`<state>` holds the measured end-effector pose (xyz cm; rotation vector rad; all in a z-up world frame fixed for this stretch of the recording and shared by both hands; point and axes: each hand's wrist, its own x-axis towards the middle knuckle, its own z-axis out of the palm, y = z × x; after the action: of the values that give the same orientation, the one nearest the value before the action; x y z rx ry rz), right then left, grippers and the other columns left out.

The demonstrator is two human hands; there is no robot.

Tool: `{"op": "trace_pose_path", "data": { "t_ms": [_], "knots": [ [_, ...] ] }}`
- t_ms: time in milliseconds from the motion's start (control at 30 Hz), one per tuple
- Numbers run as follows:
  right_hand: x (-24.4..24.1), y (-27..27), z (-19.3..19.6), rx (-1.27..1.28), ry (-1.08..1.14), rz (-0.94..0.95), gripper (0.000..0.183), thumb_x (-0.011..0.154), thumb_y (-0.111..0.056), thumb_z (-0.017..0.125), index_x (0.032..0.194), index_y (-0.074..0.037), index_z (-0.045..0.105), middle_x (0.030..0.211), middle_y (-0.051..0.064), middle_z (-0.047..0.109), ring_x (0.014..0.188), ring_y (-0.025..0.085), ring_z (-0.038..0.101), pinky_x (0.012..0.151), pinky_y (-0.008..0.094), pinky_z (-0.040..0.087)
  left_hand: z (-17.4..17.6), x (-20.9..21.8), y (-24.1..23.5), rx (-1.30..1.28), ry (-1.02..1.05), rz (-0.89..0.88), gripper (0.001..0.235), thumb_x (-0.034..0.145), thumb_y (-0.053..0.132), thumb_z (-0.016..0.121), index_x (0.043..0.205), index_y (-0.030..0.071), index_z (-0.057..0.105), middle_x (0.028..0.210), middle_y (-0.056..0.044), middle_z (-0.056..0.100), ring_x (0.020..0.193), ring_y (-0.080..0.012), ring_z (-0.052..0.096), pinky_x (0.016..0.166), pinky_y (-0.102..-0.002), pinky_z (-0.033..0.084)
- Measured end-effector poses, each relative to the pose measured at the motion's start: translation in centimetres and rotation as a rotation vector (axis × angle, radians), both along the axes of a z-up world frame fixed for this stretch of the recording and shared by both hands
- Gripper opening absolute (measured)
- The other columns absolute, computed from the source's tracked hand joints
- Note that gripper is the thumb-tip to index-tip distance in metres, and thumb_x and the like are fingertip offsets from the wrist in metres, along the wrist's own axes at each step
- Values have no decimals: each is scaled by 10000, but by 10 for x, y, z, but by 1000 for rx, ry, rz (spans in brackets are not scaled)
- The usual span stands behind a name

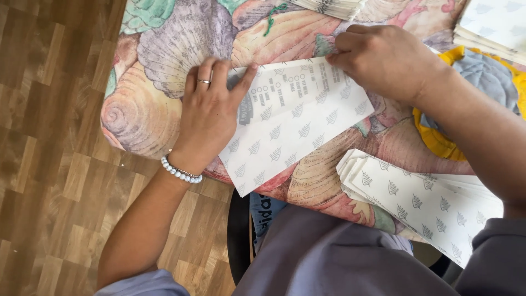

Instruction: The person is manually folding printed paper liners and stacking them on a table.

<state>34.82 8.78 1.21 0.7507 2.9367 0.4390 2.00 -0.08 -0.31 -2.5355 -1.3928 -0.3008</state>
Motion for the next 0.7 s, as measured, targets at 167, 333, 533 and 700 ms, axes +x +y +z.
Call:
{"op": "trace_pose_path", "data": {
  "t_ms": [167,333,533,700],
  "knots": [
    [10,4,15,-142,-103,-187,290,899,-175,595,1106,-251,783,828,-32,629,822,169,670,543,355,638,-7,-1,1,-27,37,-26,568,948,-82,487,1484,99,546,1416,-188,488,1300,-379,460,1067,-489,460],
    [-11,-9,27,86,303,-62,269,928,-17,670,1112,-139,823,1025,-44,729,872,159,708,635,322,636,-7,3,4,109,186,-63,453,987,67,544,1437,102,579,1134,-30,553,998,-201,529,864,-313,523],
    [-80,-27,-21,42,213,18,353,944,-29,555,1277,-11,669,1061,76,584,899,238,569,669,323,582,0,1,6,40,-85,-42,454,936,-61,510,1346,87,636,995,-43,479,825,-222,510,404,-301,432],
    [-36,-19,0,-131,312,20,331,931,54,608,1229,-2,741,1097,102,719,924,228,703,648,333,658,0,17,5,-43,-111,42,388,1006,146,612,1393,122,624,1063,-63,522,871,-253,550,414,-299,499]
  ]
}}
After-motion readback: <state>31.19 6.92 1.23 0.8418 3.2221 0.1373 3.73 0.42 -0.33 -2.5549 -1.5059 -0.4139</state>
